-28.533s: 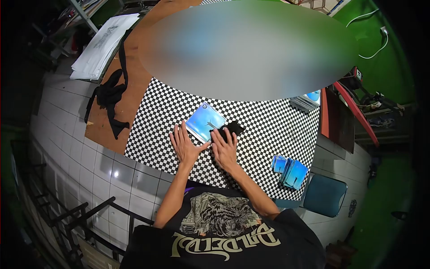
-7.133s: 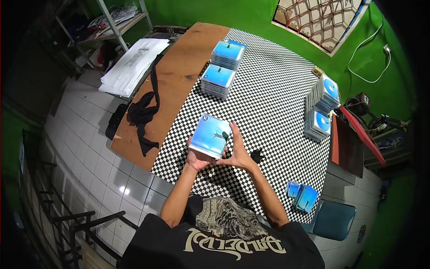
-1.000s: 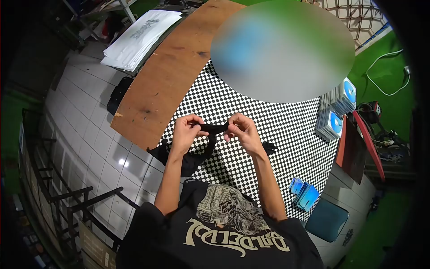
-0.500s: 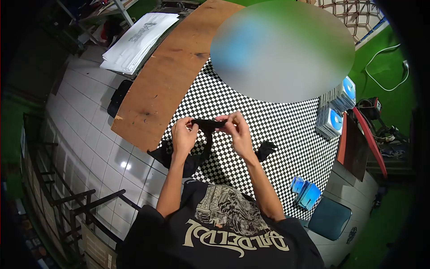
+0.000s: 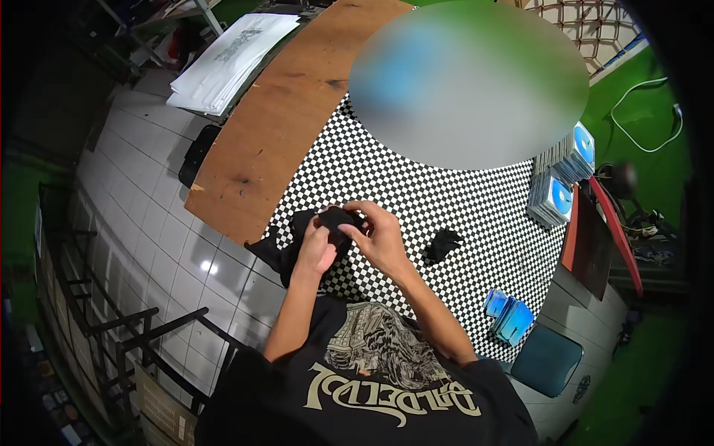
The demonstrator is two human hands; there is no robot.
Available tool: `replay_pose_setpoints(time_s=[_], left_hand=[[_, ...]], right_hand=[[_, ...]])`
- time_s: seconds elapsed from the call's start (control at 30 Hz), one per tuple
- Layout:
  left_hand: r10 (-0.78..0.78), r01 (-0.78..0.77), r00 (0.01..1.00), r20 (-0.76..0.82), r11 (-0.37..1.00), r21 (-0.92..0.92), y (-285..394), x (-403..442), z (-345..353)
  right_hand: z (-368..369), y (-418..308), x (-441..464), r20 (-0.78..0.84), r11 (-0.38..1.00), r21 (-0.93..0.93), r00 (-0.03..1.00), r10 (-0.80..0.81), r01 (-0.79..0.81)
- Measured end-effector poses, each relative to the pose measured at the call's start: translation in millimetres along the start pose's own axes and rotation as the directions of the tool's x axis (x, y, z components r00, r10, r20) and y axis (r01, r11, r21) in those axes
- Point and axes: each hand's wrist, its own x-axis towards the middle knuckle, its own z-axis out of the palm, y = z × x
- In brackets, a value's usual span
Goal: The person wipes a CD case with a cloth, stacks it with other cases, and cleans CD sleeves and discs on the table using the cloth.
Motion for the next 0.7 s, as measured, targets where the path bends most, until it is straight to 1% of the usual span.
replay_pose_setpoints(time_s=[0.07, 0.1, 0.2, 0.23, 0.27, 0.3, 0.33, 0.37, 0.4, 0.43, 0.47, 0.5, 0.6, 0.63, 0.7], left_hand=[[-0.048, 0.048, 0.999, -0.015, 0.999, 0.012, 0.3, -9.7, 8.7], [-0.048, 0.048, 0.999, -0.017, 0.999, 0.01, 5.4, -14.4, 17.3], [-0.139, 0.132, 0.99, -0.005, 0.953, -0.271, 23.4, -29.0, 46.6], [-0.14, 0.134, 0.99, -0.004, 0.953, -0.273, 19.6, -28.9, 43.2], [-0.101, 0.098, 0.995, -0.019, 0.989, -0.111, 12.6, -29.1, 35.4], [-0.062, 0.063, 0.998, -0.026, 0.997, 0.055, 5.9, -29.5, 27.1], [-0.021, 0.026, 0.999, -0.027, 0.976, 0.217, 2.8, -30.2, 22.8], [-0.022, 0.028, 0.999, -0.027, 0.976, 0.215, 7.5, -31.4, 25.3], [-0.028, 0.029, 1.0, -0.009, 0.968, 0.248, 15.4, -32.4, 26.8], [-0.035, 0.032, 0.999, 0.006, 0.96, 0.28, 25.5, -35.4, 31.1], [-0.043, 0.035, 0.999, 0.02, 0.95, 0.31, 33.5, -38.7, 35.6], [-0.042, 0.035, 0.999, 0.017, 0.95, 0.309, 39.6, -40.4, 39.6], [-0.022, -0.024, 0.995, 0.099, 0.897, 0.44, 57.9, -48.6, 52.7], [-0.026, -0.02, 0.995, 0.097, 0.897, 0.441, 66.1, -53.3, 59.8], [-0.116, 0.063, 0.982, 0.151, 0.947, 0.315, 84.2, -67.6, 78.1]], right_hand=[[3.5, 5.0, -1.6, 0.038, 1.0, -0.009, 0.999, -0.016, 0.017], [4.9, 7.1, -3.0, 0.04, 1.0, -0.01, 0.999, -0.015, 0.016], [8.7, 11.8, -10.9, -0.087, 0.985, -0.17, 0.996, -0.028, 0.013], [8.9, 12.6, -11.9, -0.087, 0.985, -0.172, 0.996, -0.028, 0.012], [9.4, 13.2, -13.8, -0.043, 0.988, -0.151, 0.999, -0.032, 0.026], [9.9, 13.8, -16.1, -0.001, 0.991, -0.128, 0.999, -0.037, 0.037], [9.8, 14.2, -17.7, 0.043, 0.993, -0.106, 0.998, -0.042, 0.047], [5.9, 14.4, -16.6, 0.044, 0.993, -0.108, 0.998, -0.041, 0.045], [-2.4, 14.4, -12.4, 0.137, 0.981, 0.164, 0.988, 0.077, -0.1], [-12.1, 14.4, -9.2, 0.257, 0.876, 0.405, 0.952, 0.166, -0.262], [-20.1, 15.2, -7.2, 0.392, 0.687, 0.591, 0.895, 0.213, -0.422], [-26.6, 17.2, -5.2, 0.395, 0.687, 0.59, 0.894, 0.213, -0.425], [-39.4, 22.3, -3.9, 0.492, 0.838, 0.377, 0.852, 0.181, -0.395], [-40.7, 14.8, -3.8, 0.492, 0.836, 0.378, 0.851, 0.184, -0.399], [-48.9, -11.7, -9.2, 0.408, 0.768, 0.593, 0.912, -0.028, -0.242]])
